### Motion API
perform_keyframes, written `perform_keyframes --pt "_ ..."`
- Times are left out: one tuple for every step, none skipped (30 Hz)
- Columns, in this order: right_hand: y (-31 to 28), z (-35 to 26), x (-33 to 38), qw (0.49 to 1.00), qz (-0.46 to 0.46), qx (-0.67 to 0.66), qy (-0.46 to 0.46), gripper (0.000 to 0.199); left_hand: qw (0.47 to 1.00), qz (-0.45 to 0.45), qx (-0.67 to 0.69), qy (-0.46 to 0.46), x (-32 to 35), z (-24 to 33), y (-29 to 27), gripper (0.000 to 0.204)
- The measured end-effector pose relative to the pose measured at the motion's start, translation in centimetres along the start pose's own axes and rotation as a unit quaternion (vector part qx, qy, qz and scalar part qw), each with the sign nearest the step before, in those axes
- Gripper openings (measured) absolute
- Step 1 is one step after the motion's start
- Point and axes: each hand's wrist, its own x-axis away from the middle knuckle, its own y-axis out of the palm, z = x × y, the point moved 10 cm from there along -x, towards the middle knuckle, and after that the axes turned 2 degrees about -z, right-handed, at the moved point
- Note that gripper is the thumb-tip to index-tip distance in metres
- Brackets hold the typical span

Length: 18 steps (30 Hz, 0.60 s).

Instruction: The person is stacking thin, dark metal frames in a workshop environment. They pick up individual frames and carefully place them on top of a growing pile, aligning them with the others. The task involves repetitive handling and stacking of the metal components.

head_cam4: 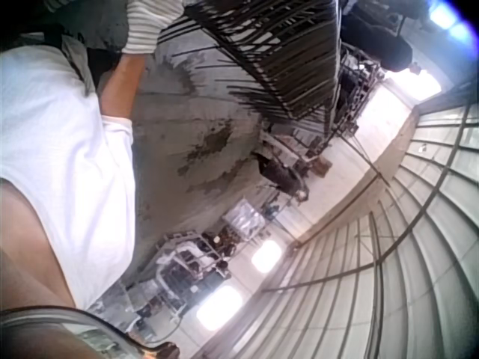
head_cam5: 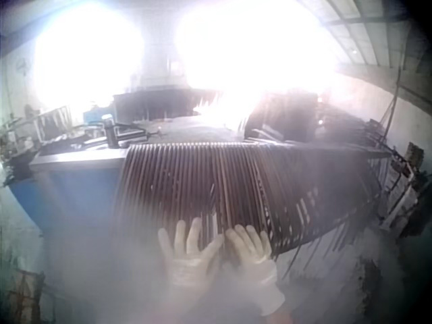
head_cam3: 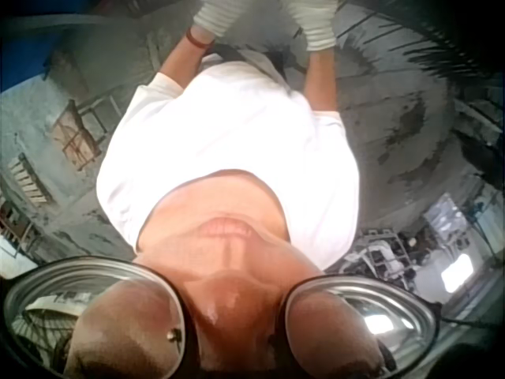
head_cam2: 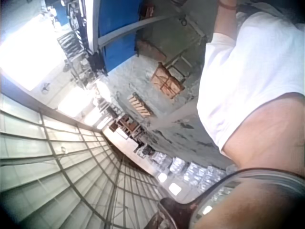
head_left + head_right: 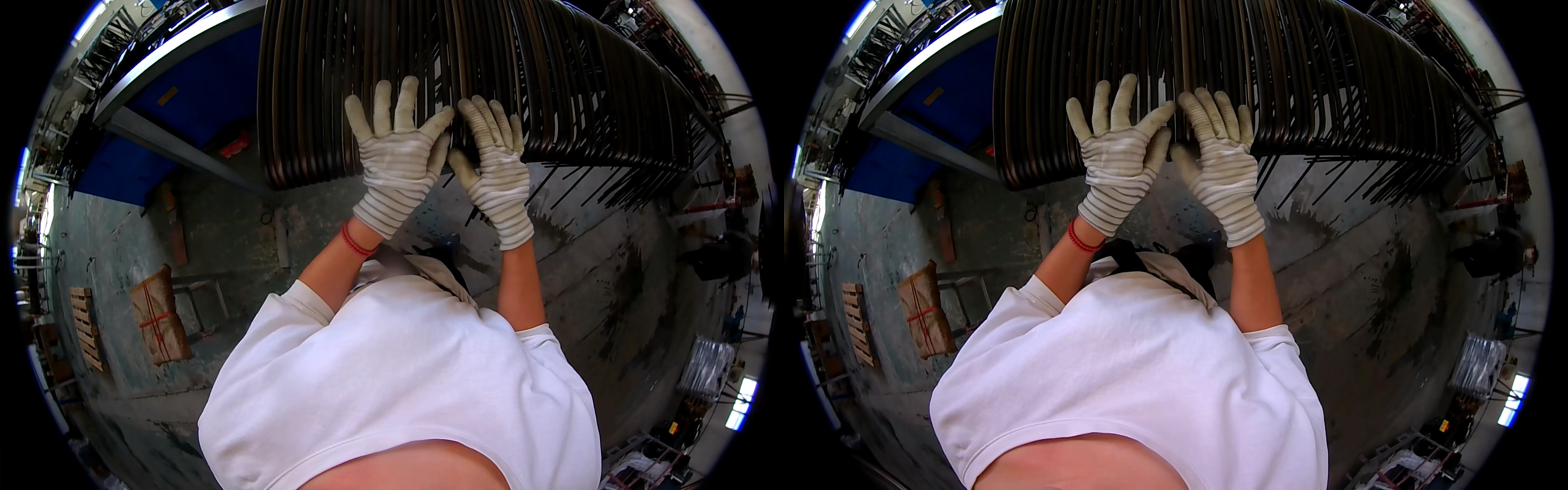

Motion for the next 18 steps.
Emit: perform_keyframes --pt "-0.1 0.0 -0.1 1.000 -0.003 -0.006 0.003 0.066 1.000 0.002 0.000 -0.001 -0.1 0.0 0.0 0.032" --pt "-0.3 0.0 -0.1 1.000 -0.002 -0.015 0.002 0.066 1.000 0.004 0.001 -0.001 -0.1 0.1 -0.1 0.032" --pt "-0.5 0.0 -0.1 1.000 -0.001 -0.024 0.000 0.065 1.000 0.006 0.001 -0.001 -0.2 0.2 0.0 0.033" --pt "-0.7 0.1 -0.1 0.999 0.000 -0.033 -0.001 0.065 1.000 0.007 -0.001 -0.001 -0.2 0.2 0.0 0.034" --pt "-0.8 0.2 -0.1 0.999 -0.003 -0.041 0.000 0.064 1.000 0.009 -0.002 -0.001 -0.3 0.2 0.2 0.035" --pt "-1.0 0.2 -0.1 0.999 -0.006 -0.048 0.002 0.063 1.000 0.009 -0.003 0.001 -0.4 0.4 0.2 0.036" --pt "-1.1 0.3 -0.1 0.998 -0.009 -0.055 0.005 0.062 1.000 0.002 -0.010 -0.001 -0.4 0.5 0.4 0.037" --pt "-1.3 0.2 0.0 0.998 -0.006 -0.061 0.007 0.061 1.000 -0.005 -0.017 -0.002 -0.4 0.7 0.6 0.037" --pt "-1.4 0.3 0.0 0.998 -0.002 -0.068 0.010 0.060 1.000 -0.012 -0.025 -0.002 -0.5 0.7 0.8 0.037" --pt "-1.5 0.3 0.0 0.997 0.002 -0.074 0.013 0.059 1.000 -0.016 -0.021 -0.002 -0.6 0.7 0.8 0.039" --pt "-1.7 0.6 -0.2 0.996 0.004 -0.085 0.022 0.058 1.000 -0.019 -0.018 -0.002 -0.8 0.6 0.7 0.041" --pt "-1.8 0.8 -0.1 0.995 0.003 -0.095 0.035 0.057 1.000 -0.026 -0.013 -0.004 -0.6 0.6 0.9 0.043" --pt "-1.9 1.0 0.1 0.993 0.002 -0.106 0.046 0.056 1.000 -0.016 -0.005 -0.009 -0.4 0.6 0.9 0.045" --pt "-2.1 0.9 0.2 0.993 0.012 -0.109 0.039 0.055 1.000 -0.006 0.003 -0.015 -0.3 0.5 0.9 0.048" --pt "-2.4 0.8 0.0 0.993 0.024 -0.110 0.029 0.054 1.000 0.008 0.011 -0.021 -0.5 0.5 0.7 0.051" --pt "-2.7 0.8 -0.2 0.993 0.035 -0.112 0.019 0.053 0.999 -0.016 -0.001 -0.029 -0.5 0.5 0.9 0.060" --pt "-2.8 0.9 -0.2 0.995 0.031 -0.098 0.007 0.053 0.999 -0.020 -0.007 -0.029 -0.3 0.7 1.0 0.060" --pt "-2.8 1.1 -0.3 0.996 0.027 -0.086 -0.007 0.052 0.999 -0.024 -0.016 -0.031 -0.2 0.8 1.1 0.061"
